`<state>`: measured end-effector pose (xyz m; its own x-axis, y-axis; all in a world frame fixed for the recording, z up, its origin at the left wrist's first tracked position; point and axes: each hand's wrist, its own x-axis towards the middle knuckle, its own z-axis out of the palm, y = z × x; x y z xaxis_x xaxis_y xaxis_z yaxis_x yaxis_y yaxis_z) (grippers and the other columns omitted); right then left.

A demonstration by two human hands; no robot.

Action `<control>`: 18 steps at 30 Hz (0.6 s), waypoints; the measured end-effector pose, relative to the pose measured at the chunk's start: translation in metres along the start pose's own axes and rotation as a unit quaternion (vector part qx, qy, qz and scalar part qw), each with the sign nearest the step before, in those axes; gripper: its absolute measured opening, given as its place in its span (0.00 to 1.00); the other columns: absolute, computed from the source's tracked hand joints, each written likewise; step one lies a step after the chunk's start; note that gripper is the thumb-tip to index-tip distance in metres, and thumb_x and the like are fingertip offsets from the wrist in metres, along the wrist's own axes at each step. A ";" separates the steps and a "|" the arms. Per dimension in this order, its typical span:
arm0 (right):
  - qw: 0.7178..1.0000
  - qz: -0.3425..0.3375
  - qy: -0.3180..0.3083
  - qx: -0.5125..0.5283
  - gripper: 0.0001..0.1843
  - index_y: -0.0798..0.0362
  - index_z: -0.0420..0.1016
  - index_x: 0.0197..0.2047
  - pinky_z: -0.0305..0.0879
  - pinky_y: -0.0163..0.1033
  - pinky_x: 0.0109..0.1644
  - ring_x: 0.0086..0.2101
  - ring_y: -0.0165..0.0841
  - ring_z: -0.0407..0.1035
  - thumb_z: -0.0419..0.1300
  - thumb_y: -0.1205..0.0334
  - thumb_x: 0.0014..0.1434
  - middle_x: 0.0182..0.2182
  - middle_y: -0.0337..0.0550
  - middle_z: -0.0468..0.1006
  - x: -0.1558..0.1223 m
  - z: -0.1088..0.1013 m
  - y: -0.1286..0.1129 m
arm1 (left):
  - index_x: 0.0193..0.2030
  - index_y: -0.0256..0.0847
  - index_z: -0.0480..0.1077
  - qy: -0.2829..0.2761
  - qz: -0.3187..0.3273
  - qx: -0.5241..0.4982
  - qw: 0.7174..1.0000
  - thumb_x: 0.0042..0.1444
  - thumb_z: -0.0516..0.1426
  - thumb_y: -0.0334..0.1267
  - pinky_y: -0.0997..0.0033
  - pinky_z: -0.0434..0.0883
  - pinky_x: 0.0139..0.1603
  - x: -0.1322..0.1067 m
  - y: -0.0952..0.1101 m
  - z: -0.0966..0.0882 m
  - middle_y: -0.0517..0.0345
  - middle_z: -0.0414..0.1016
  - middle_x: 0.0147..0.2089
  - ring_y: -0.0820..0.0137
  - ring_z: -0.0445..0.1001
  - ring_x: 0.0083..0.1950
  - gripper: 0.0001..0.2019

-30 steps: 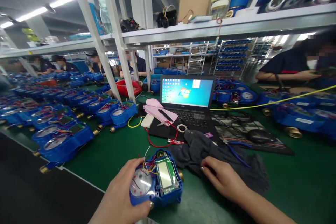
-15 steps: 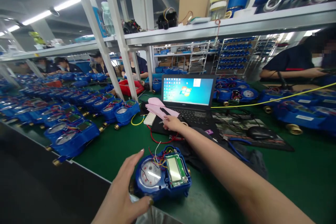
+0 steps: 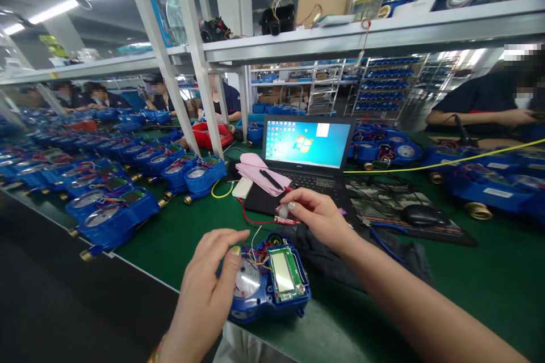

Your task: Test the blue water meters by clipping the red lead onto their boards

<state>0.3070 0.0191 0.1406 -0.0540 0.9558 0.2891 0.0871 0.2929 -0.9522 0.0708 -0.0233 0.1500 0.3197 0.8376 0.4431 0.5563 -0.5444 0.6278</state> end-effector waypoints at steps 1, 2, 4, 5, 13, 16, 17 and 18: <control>1.000 -0.017 0.001 0.006 0.10 0.53 0.72 0.37 0.70 0.38 0.38 0.32 0.31 0.74 0.60 0.54 0.58 0.31 0.40 0.78 -0.010 0.000 -0.006 | 0.47 0.51 0.70 -0.011 -0.001 -0.018 1.000 0.66 0.46 0.42 0.66 0.65 0.49 0.007 0.009 0.007 0.60 0.71 0.46 0.68 0.68 0.50 0.13; 0.999 -0.032 0.004 0.012 0.10 0.52 0.71 0.36 0.70 0.38 0.39 0.33 0.32 0.74 0.60 0.54 0.58 0.31 0.41 0.78 -0.018 0.001 -0.012 | 0.45 0.49 0.71 -0.027 -0.002 -0.031 0.999 0.66 0.45 0.42 0.65 0.65 0.48 0.013 0.017 0.013 0.59 0.71 0.43 0.67 0.68 0.48 0.13; 0.998 -0.055 0.012 0.033 0.10 0.51 0.66 0.35 0.70 0.39 0.39 0.33 0.32 0.74 0.60 0.54 0.59 0.32 0.42 0.79 -0.031 0.005 -0.019 | 0.41 0.46 0.72 -0.052 -0.001 -0.040 0.998 0.64 0.48 0.44 0.62 0.63 0.44 0.022 0.032 0.025 0.59 0.72 0.39 0.65 0.67 0.44 0.13; 0.997 -0.061 0.017 0.047 0.11 0.50 0.63 0.35 0.70 0.39 0.39 0.33 0.32 0.74 0.60 0.54 0.60 0.32 0.42 0.79 -0.035 0.007 -0.022 | 0.38 0.45 0.72 -0.055 0.002 -0.035 0.998 0.63 0.50 0.45 0.62 0.62 0.43 0.025 0.038 0.031 0.59 0.71 0.37 0.64 0.67 0.43 0.12; 0.984 0.051 0.003 0.171 0.20 0.52 0.65 0.35 0.64 0.31 0.31 0.27 0.27 0.68 0.70 0.51 0.49 0.26 0.35 0.73 -0.043 0.010 -0.020 | 0.26 0.40 0.62 0.000 0.020 -0.001 1.000 0.62 0.50 0.35 0.65 0.58 0.39 0.023 0.051 0.046 0.62 0.65 0.28 0.69 0.63 0.35 0.13; 0.989 0.060 -0.005 0.137 0.19 0.55 0.73 0.32 0.63 0.32 0.31 0.26 0.26 0.65 0.71 0.49 0.46 0.24 0.36 0.71 -0.041 0.010 -0.018 | 0.26 0.40 0.61 -0.005 0.037 0.028 0.999 0.64 0.48 0.35 0.64 0.57 0.40 0.021 0.052 0.048 0.61 0.64 0.28 0.69 0.62 0.35 0.13; 0.991 0.054 0.003 0.123 0.19 0.55 0.74 0.31 0.63 0.33 0.31 0.26 0.27 0.64 0.71 0.49 0.46 0.24 0.36 0.71 -0.041 0.011 -0.018 | 0.26 0.40 0.60 0.000 0.042 0.044 0.998 0.64 0.47 0.35 0.64 0.57 0.40 0.020 0.052 0.048 0.60 0.63 0.28 0.68 0.62 0.35 0.14; 0.992 0.049 0.009 0.112 0.19 0.55 0.74 0.30 0.64 0.34 0.30 0.25 0.27 0.65 0.70 0.48 0.45 0.23 0.37 0.72 -0.041 0.012 -0.018 | 0.26 0.40 0.60 0.007 0.047 0.060 0.997 0.64 0.47 0.35 0.64 0.57 0.40 0.019 0.052 0.049 0.60 0.63 0.28 0.68 0.61 0.34 0.14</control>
<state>0.2961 -0.0258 0.1450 -0.0377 0.9801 0.1948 -0.1333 0.1882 -0.9730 0.1434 -0.0337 0.1602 0.3641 0.7825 0.5050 0.6134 -0.6095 0.5022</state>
